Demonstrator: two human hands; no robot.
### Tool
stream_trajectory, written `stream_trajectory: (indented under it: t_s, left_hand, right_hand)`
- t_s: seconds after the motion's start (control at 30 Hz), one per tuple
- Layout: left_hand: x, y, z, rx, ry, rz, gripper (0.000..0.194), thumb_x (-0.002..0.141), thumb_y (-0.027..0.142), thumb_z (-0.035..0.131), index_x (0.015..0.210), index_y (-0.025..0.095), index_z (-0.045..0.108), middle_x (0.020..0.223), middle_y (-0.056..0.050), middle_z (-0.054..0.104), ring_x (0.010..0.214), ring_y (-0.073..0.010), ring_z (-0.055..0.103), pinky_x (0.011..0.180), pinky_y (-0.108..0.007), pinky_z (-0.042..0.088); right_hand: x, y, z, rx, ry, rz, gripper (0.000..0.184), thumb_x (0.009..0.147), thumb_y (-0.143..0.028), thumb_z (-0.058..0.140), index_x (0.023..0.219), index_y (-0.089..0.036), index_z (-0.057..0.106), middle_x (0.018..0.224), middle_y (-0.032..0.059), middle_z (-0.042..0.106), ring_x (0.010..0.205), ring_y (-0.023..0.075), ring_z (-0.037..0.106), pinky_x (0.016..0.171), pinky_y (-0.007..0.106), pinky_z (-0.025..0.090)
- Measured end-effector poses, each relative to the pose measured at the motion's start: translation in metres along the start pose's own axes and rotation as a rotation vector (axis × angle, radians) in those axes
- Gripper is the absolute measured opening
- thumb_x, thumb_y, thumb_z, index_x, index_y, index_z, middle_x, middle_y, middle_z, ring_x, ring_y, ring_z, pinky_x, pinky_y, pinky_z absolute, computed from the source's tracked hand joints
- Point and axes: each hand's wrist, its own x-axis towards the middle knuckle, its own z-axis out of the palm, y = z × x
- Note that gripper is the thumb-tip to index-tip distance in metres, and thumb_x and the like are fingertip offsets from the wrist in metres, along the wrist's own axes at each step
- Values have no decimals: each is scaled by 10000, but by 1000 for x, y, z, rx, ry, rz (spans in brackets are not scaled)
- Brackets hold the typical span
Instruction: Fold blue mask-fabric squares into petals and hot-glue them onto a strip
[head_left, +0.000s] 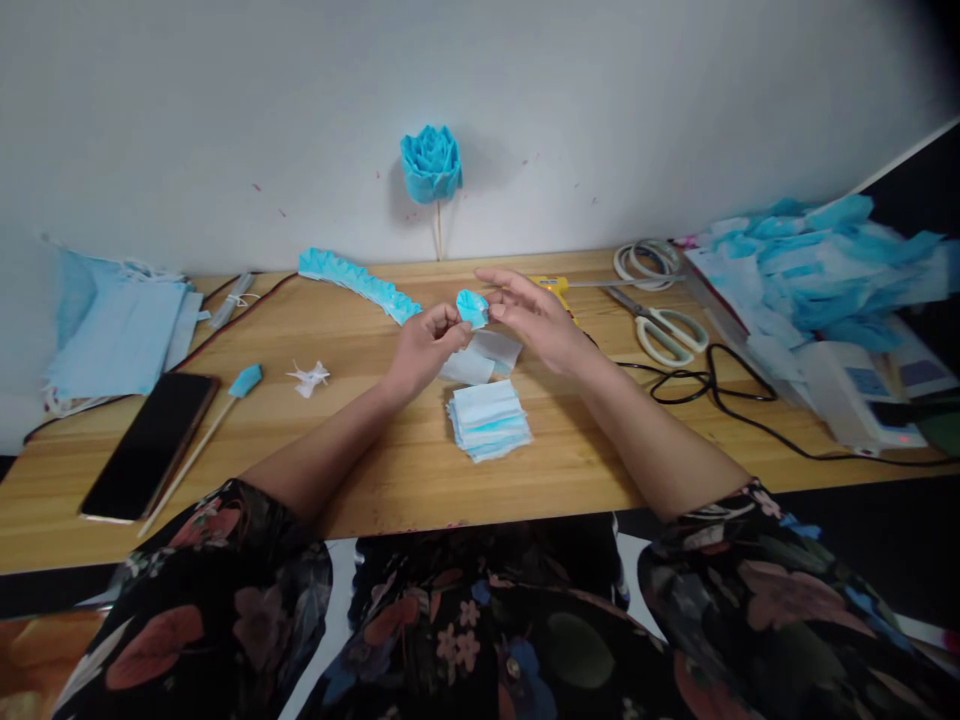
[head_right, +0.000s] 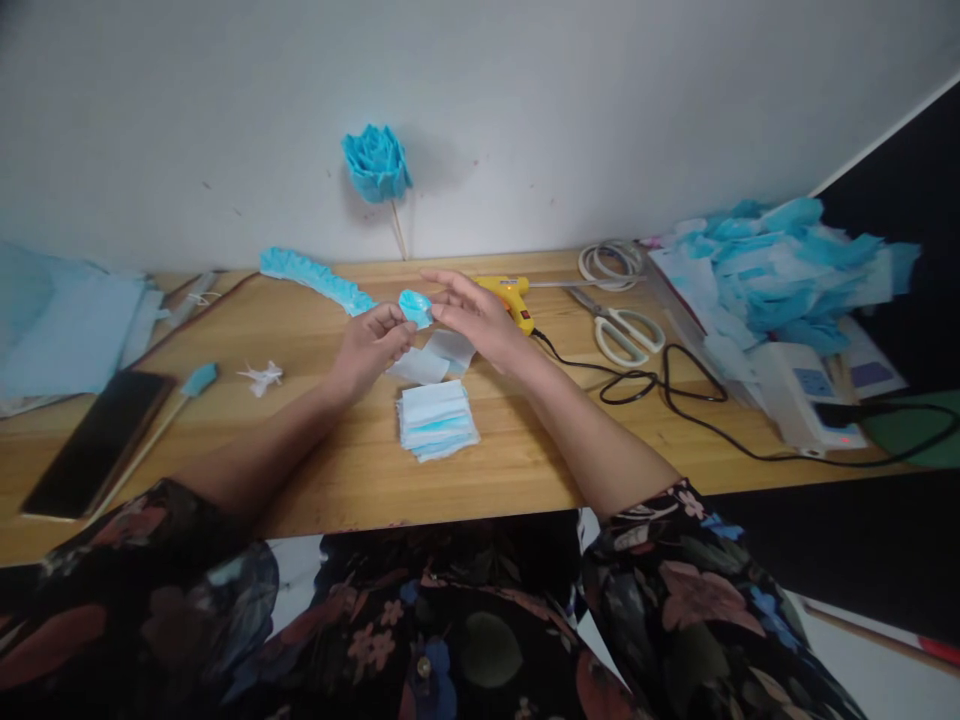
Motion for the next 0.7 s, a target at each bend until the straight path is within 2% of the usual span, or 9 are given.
stream_trajectory:
  t_s: [0.13, 0.33, 0.53, 0.7]
  left_hand:
    - [0, -2, -1, 45, 12, 15, 254, 845, 262, 721, 680, 192, 541, 586, 56, 513, 533, -77, 425, 531, -233, 326]
    - [-2, -5, 1, 89, -17, 74, 299, 829, 405, 751, 725, 186, 576, 674, 28, 574, 633, -99, 494, 594, -233, 379]
    - [-6, 2, 1, 126, 3, 130, 488, 971, 594, 546, 701, 190, 590, 653, -2, 574, 609, -107, 496, 576, -249, 399]
    - [-3, -2, 0, 58, 75, 75, 396, 923, 575, 645, 803, 198, 624, 630, 17, 582, 560, -101, 490, 535, -249, 390]
  right_hand:
    - [0, -3, -1, 1, -41, -19, 528, 872, -458, 718, 1345, -257, 598, 1152, 52, 748, 1068, 218, 701, 967, 395, 564]
    - [1, 0, 1, -130, 0, -55, 507, 842, -333, 713, 1329, -231, 617, 931, 4, 678, 878, 180, 659, 838, 341, 556]
    - [1, 1, 4, -52, 51, -22, 460, 848, -263, 648, 1304, -225, 597, 928, 4, 667, 868, 170, 629, 825, 322, 522]
    - [0, -1, 6, -38, 64, -11, 469, 844, -266, 645, 1309, -236, 593, 945, 4, 674, 882, 173, 630, 833, 324, 521]
